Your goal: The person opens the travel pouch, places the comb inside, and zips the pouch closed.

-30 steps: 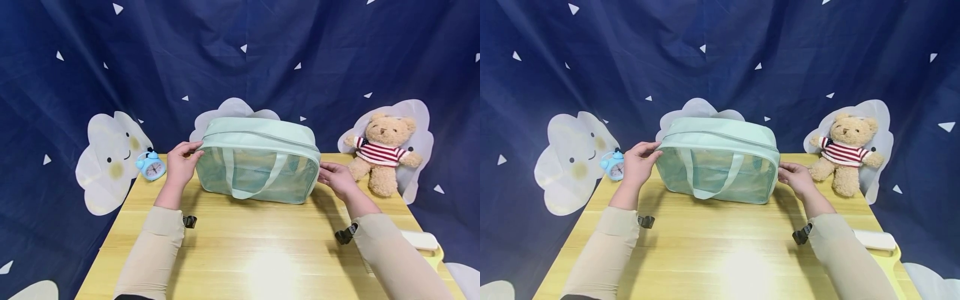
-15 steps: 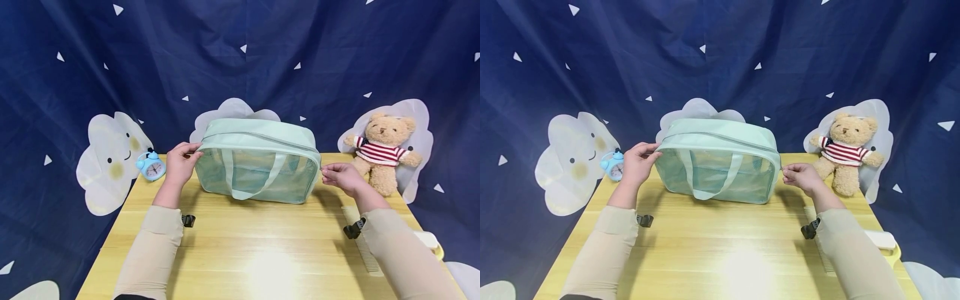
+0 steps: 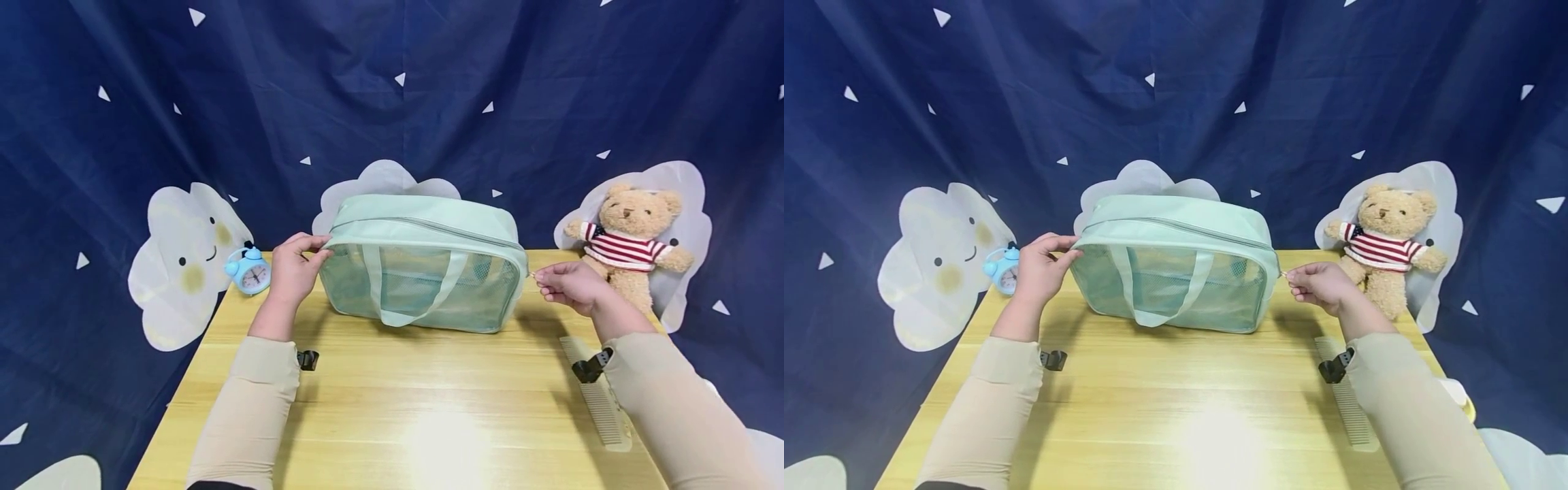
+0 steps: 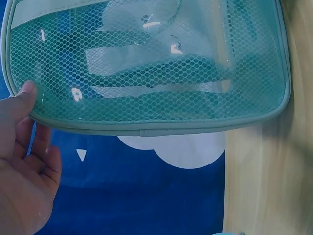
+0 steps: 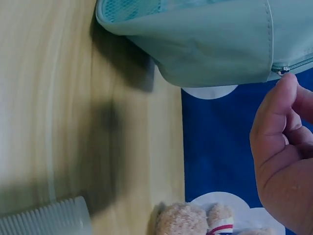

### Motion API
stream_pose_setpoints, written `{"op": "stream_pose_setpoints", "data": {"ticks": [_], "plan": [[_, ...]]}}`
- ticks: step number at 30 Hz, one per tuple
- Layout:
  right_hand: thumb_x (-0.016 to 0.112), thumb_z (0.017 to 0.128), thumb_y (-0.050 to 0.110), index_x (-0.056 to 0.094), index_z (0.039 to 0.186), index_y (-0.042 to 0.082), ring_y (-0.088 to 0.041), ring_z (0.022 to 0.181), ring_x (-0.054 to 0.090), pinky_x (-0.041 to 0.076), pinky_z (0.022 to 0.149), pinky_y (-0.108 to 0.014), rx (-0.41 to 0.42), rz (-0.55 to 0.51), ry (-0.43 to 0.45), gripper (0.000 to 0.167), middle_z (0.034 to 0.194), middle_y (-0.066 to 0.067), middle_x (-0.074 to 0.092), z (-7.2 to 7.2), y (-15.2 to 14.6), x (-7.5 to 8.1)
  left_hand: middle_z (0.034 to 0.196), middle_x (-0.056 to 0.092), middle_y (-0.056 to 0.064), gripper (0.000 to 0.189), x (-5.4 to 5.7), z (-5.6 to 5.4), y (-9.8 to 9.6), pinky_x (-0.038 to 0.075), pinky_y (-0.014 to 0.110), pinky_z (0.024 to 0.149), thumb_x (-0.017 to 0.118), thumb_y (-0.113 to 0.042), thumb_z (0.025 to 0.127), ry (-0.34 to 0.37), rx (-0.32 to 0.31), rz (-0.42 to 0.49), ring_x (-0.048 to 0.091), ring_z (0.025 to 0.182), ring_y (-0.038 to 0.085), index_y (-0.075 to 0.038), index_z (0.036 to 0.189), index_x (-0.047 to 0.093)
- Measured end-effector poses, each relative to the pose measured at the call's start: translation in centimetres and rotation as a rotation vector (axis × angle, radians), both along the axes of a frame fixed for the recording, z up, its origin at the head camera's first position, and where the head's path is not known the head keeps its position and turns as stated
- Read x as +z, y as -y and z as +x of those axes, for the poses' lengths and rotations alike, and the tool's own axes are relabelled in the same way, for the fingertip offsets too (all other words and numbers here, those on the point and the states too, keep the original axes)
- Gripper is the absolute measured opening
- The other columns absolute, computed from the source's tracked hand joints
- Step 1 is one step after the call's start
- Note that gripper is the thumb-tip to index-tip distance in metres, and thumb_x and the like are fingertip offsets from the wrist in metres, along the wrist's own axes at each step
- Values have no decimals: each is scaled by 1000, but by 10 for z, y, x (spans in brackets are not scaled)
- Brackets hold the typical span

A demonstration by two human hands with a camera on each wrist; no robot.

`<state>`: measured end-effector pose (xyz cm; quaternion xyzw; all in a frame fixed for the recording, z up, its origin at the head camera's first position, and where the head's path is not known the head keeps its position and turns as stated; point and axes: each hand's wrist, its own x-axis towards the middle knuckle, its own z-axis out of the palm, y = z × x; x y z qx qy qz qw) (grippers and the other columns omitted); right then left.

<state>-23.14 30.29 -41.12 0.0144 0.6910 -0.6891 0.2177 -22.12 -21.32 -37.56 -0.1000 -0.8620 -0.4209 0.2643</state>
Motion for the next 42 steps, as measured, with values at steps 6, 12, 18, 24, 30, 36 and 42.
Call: {"op": "stream_pose_setpoints", "data": {"ticks": [6,12,18,24,30,36,42], "plan": [[52,108,-3,76,87,13,-5,71,68,60,69,-20,1,-18,6,36,78,3,71,0,-7,12,94,74,15,20,-2,0,0,38,12,60,84,-1,90,-29,-29,0,69,87,31,-1,110,83],[51,109,-4,76,87,11,-5,71,68,60,69,-21,-5,-41,13,36,79,1,71,-1,-10,17,94,73,14,21,-3,1,0,45,13,68,83,0,90,-20,-42,26,69,86,30,-2,111,83],[51,108,-4,76,88,11,-6,72,69,60,70,-21,13,-33,11,35,80,1,72,1,-14,17,95,72,14,21,-3,2,-4,48,14,72,83,-1,91,-27,-60,16,69,84,30,-2,112,83],[49,109,-5,76,89,10,-6,71,69,60,69,-21,8,-63,17,37,80,0,72,-1,-17,19,95,73,13,19,-2,2,-9,49,16,72,83,-2,92,-39,-71,-5,68,84,28,-2,111,83],[50,108,-6,77,89,8,-7,70,69,60,67,-21,2,-97,18,36,79,-2,72,-1,-17,29,94,72,13,19,-2,3,-11,50,17,71,82,-1,92,-33,-71,11,68,84,27,-2,111,83],[50,109,-5,76,89,7,-7,69,68,60,65,-22,1,-61,25,35,78,-2,72,-5,-13,46,96,73,15,19,-3,2,-12,50,13,74,83,1,91,-42,-90,27,70,85,30,0,110,83],[54,108,-2,74,91,13,-7,69,65,60,67,-23,51,131,-53,31,78,2,68,-15,-4,69,97,73,15,18,-2,3,-11,52,16,78,82,0,91,-32,-83,27,71,88,30,-1,110,83]]}}
